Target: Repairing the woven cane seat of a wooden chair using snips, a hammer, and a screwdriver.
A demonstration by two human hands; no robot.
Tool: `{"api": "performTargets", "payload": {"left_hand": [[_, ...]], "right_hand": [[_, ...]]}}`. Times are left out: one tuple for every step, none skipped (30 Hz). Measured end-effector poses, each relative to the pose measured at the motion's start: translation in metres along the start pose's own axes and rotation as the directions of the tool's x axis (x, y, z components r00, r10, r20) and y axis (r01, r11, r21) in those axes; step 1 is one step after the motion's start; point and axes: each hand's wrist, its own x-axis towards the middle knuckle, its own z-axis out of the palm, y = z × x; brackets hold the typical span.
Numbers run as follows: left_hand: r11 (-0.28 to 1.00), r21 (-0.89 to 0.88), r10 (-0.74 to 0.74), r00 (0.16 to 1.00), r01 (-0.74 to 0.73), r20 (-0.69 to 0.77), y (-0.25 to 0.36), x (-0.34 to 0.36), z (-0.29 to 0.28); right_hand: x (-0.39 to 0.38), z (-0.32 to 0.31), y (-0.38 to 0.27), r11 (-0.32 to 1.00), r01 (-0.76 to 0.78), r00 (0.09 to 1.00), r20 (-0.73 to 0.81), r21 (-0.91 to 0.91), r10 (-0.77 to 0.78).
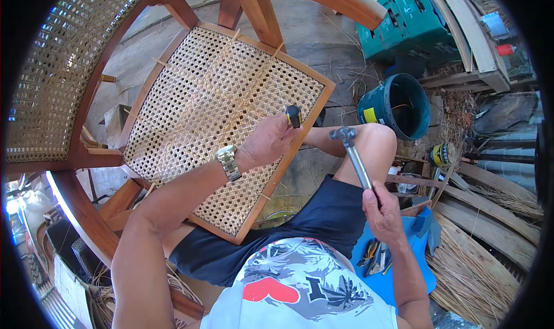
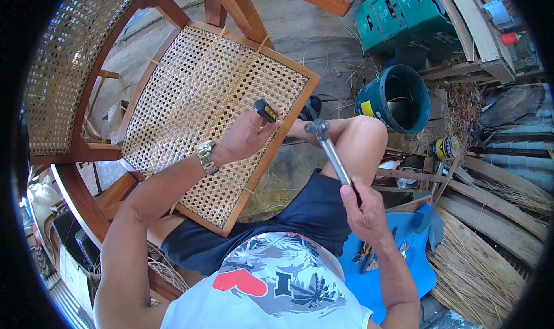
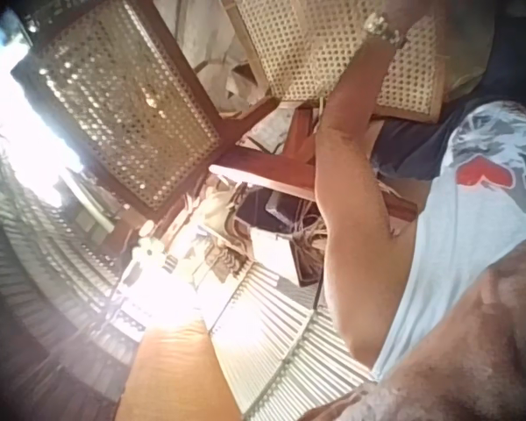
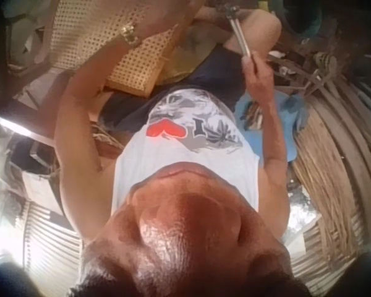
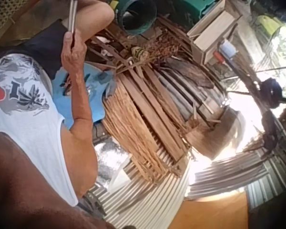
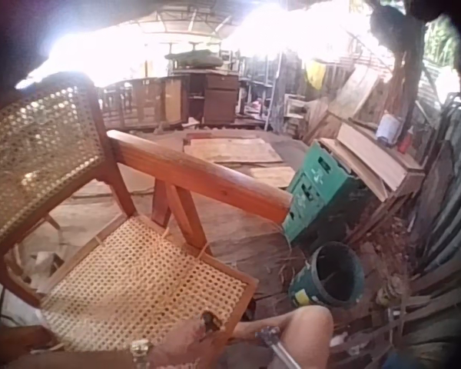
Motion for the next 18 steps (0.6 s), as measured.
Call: {"api": "performTargets", "payload": {"left_hand": [[0.999,0.041,-0.013,0.998,0.010,0.054,0.002,0.001,-0.002],[0.999,0.040,-0.005,0.998,0.002,0.056,0.002,0.000,-0.001],[0.987,0.083,0.138,0.990,-0.138,0.009,-0.001,-0.004,-0.001],[0.952,0.130,0.282,0.959,-0.276,-0.030,-0.003,-0.005,0.000],[0.950,0.134,0.289,0.957,-0.282,-0.036,-0.005,-0.006,0.003],[0.941,0.208,0.281,0.959,-0.269,-0.031,-0.005,-0.007,0.004],[0.926,0.277,0.274,0.961,-0.256,-0.027,-0.004,-0.007,0.004],[0.924,0.281,0.279,0.960,-0.258,-0.037,-0.004,-0.007,0.004],[0.936,0.256,0.258,0.966,-0.243,-0.029,-0.001,-0.006,0.004],[0.946,0.231,0.236,0.971,-0.225,-0.021,0.002,-0.005,0.003],[0.945,0.233,0.241,0.970,-0.228,-0.028,0.004,-0.006,0.002],[0.949,0.217,0.238,0.971,-0.227,-0.023,0.012,-0.005,0.000],[0.953,0.200,0.234,0.972,-0.226,-0.016,0.016,-0.003,0.001],[0.952,0.195,0.246,0.969,-0.238,-0.016,0.020,-0.001,0.003],[0.950,0.207,0.237,0.971,-0.232,-0.002,0.020,-0.002,0.001],[0.949,0.219,0.228,0.973,-0.226,0.013,0.019,-0.001,0.000],[0.948,0.221,0.232,0.973,-0.227,0.007,0.018,-0.001,-0.002],[0.954,0.204,0.222,0.975,-0.222,0.024,0.016,0.000,-0.002]], "right_hand": [[0.001,-0.007,-0.009,0.996,0.060,0.998,0.004,-0.071,-0.060],[0.002,-0.014,-0.019,0.983,0.119,0.993,0.011,-0.143,-0.119],[0.004,-0.022,-0.036,0.977,0.139,0.990,0.032,-0.164,-0.136],[0.003,-0.028,-0.049,0.975,0.146,0.989,0.029,-0.167,-0.143],[0.002,-0.031,-0.061,0.935,0.271,0.959,-0.015,-0.228,-0.281],[0.000,-0.034,-0.075,0.873,0.390,0.906,-0.047,-0.291,-0.421],[-0.003,-0.037,-0.088,0.868,0.399,0.901,-0.046,-0.296,-0.431],[-0.006,-0.038,-0.101,0.855,0.449,0.871,-0.087,-0.258,-0.484],[-0.009,-0.038,-0.108,0.840,0.494,0.838,-0.136,-0.224,-0.528],[-0.006,-0.035,-0.112,0.836,0.499,0.834,-0.136,-0.229,-0.535],[0.001,-0.033,-0.115,0.745,0.575,0.764,-0.103,-0.339,-0.637],[0.005,-0.032,-0.118,0.635,0.628,0.688,-0.061,-0.450,-0.723],[0.010,-0.028,-0.109,0.681,0.581,0.758,-0.007,-0.446,-0.652],[0.015,-0.028,-0.099,0.677,0.576,0.758,-0.011,-0.458,-0.652],[0.024,-0.027,-0.090,0.705,0.523,0.817,0.048,-0.479,-0.574],[0.029,-0.027,-0.086,0.726,0.467,0.868,0.103,-0.505,-0.487],[0.028,-0.027,-0.087,0.682,0.543,0.809,0.088,-0.490,-0.581],[0.022,-0.027,-0.098,0.678,0.544,0.809,0.095,-0.493,-0.580]]}}
